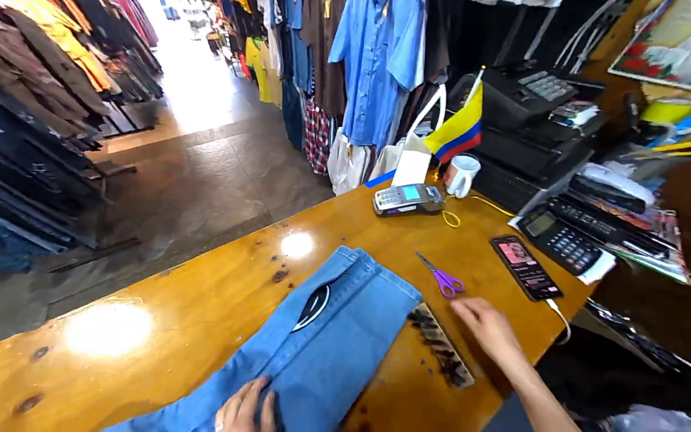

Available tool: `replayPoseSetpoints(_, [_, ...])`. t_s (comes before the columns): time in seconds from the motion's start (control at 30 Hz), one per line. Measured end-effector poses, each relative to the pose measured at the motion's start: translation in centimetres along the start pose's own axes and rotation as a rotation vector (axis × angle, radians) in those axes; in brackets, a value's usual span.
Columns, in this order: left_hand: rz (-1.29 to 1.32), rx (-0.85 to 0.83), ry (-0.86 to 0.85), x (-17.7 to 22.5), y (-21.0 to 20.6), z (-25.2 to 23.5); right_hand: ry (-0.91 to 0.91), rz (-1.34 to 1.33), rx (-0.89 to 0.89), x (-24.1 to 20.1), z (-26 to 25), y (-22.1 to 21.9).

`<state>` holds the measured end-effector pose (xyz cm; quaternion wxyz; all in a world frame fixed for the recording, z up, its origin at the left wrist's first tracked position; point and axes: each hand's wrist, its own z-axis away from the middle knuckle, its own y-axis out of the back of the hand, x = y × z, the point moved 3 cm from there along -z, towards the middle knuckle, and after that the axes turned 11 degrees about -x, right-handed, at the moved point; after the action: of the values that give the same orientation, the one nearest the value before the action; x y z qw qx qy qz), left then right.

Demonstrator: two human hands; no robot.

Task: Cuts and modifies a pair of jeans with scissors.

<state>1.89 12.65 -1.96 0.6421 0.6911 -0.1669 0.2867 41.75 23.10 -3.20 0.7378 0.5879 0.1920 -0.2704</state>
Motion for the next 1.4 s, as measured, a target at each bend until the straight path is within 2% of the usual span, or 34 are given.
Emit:
replayPoseSetpoints(0.03, [0.011,0.021,-0.001,0.2,0.0,-0.3,0.071,0.073,0.124,0.5,-1.3,0.6])
replayPoseSetpoints(0.07, [0.014,0.044,0.004,0.3,-0.2,-0.6,0.097,0.111,0.156,0.9,-2.6,1.0])
replayPoseSetpoints(0.2, [0.026,0.11,0.033,0.0,-0.4,-2.0,-0.014,0.235,-0.046,0.2,-6.8,0.4])
replayPoseSetpoints(0.27, [0.078,0.101,-0.003,-0.5,-1.0,-3.1,-0.082,0.307,-0.072,-0.3,-7.7,0.6])
replayPoseSetpoints(0.33, [0.173,0.054,0.008,-1.2,-2.0,-4.1,-0.126,0.254,-0.079,0.5,-8.2,1.1])
replayPoseSetpoints(0.4, [0.293,-0.013,0.086,-2.0,-2.6,-4.8,-0.088,-0.014,-0.082,1.3,-7.6,2.1])
replayPoseSetpoints(0.47, [0.326,-0.035,0.101,-2.1,-2.8,-5.2,0.055,-0.477,-0.084,0.9,-5.1,2.3])
replayPoseSetpoints(0.53, [0.295,-0.066,0.082,-1.6,-3.3,-5.6,0.17,-0.822,-0.156,-0.8,-2.0,1.2])
replayPoseSetpoints(0.6, [0.262,-0.108,0.105,-1.0,-4.0,-6.2,0.219,-1.024,-0.263,-2.8,-0.1,-0.9])
replayPoseSetpoints(0.67, [0.238,-0.111,0.141,-0.5,-4.7,-6.6,0.242,-1.073,-0.406,-5.2,1.3,-3.2])
replayPoseSetpoints(0.77, [0.243,-0.072,0.157,-0.2,-5.1,-6.9,0.26,-0.951,-0.571,-8.6,2.6,-6.2])
replayPoseSetpoints(0.87, [0.225,-0.089,0.111,0.1,-5.2,-7.2,0.207,-0.656,-0.651,-10.4,2.5,-8.2])
replayPoseSetpoints(0.97, [0.158,-0.204,0.091,0.7,-4.7,-8.0,0.25,-0.206,-0.671,-10.8,1.6,-9.2])
replayPoseSetpoints(1.07, [0.13,-0.375,0.196,0.9,-3.8,-9.3,0.312,0.095,-0.657,-11.6,1.3,-9.4])
replayPoseSetpoints(1.13, [0.148,-0.433,0.263,0.5,-3.3,-10.1,0.318,0.258,-0.676,-12.6,1.3,-9.4])
replayPoseSetpoints(1.23, [0.181,-0.476,0.286,-0.2,-3.0,-11.0,0.31,0.438,-0.718,-14.2,1.6,-9.6])
replayPoseSetpoints(1.4, [0.248,-0.5,0.274,-0.9,-2.8,-11.7,0.338,0.569,-0.765,-16.0,1.8,-10.1])
